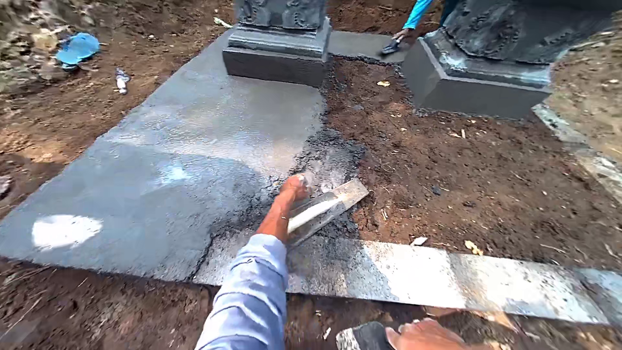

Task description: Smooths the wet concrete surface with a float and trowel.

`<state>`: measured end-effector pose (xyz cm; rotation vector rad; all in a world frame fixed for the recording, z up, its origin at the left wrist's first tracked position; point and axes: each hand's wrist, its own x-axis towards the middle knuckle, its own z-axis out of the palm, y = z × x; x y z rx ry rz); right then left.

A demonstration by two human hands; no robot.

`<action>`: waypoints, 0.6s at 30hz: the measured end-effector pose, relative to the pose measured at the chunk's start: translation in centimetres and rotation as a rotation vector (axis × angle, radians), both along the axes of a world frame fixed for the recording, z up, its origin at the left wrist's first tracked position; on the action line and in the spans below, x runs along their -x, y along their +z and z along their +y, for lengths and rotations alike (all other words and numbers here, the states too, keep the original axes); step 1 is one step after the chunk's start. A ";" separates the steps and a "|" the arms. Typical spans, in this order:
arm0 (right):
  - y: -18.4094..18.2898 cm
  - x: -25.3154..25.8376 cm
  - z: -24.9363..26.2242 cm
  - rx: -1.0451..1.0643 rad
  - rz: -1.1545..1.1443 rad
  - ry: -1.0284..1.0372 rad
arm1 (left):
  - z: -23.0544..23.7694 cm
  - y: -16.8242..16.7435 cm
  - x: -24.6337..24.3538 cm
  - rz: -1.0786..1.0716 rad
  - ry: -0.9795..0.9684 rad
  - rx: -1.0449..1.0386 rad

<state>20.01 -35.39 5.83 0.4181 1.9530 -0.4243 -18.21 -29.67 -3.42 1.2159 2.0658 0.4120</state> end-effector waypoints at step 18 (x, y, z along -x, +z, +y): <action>0.4 0.6 0.2 0.025 -0.017 -0.025 | 1.5 -0.5 0.4 0.070 -0.012 0.077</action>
